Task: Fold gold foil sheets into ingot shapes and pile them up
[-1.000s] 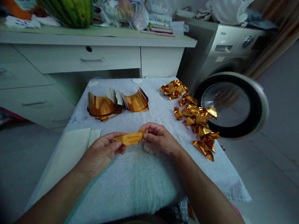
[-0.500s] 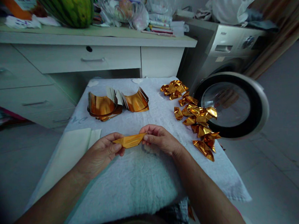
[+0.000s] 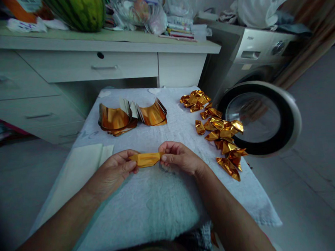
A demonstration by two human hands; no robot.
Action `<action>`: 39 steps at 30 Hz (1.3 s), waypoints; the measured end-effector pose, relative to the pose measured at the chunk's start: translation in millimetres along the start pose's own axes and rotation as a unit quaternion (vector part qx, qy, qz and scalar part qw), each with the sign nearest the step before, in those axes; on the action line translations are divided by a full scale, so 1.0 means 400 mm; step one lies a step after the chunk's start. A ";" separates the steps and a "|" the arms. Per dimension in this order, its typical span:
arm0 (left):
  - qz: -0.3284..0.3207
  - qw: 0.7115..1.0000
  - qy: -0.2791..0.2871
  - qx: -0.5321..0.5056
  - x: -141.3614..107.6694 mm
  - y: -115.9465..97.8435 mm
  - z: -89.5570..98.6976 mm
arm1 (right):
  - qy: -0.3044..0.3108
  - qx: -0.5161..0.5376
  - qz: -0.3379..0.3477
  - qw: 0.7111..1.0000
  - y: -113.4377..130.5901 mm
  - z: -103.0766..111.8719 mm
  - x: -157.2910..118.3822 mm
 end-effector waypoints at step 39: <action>0.005 1.000 0.008 0.028 0.002 0.013 0.001 | 0.013 -0.028 -0.006 1.000 -0.011 -0.001 -0.003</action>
Point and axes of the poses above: each hand's wrist, its own x-axis towards the middle knuckle, its own z-axis out of the back of the hand, y = z × x, the point moved 10 cm from there along x, towards the middle knuckle, and after that the axes turned 5 degrees about -y, right-handed, at the moved point
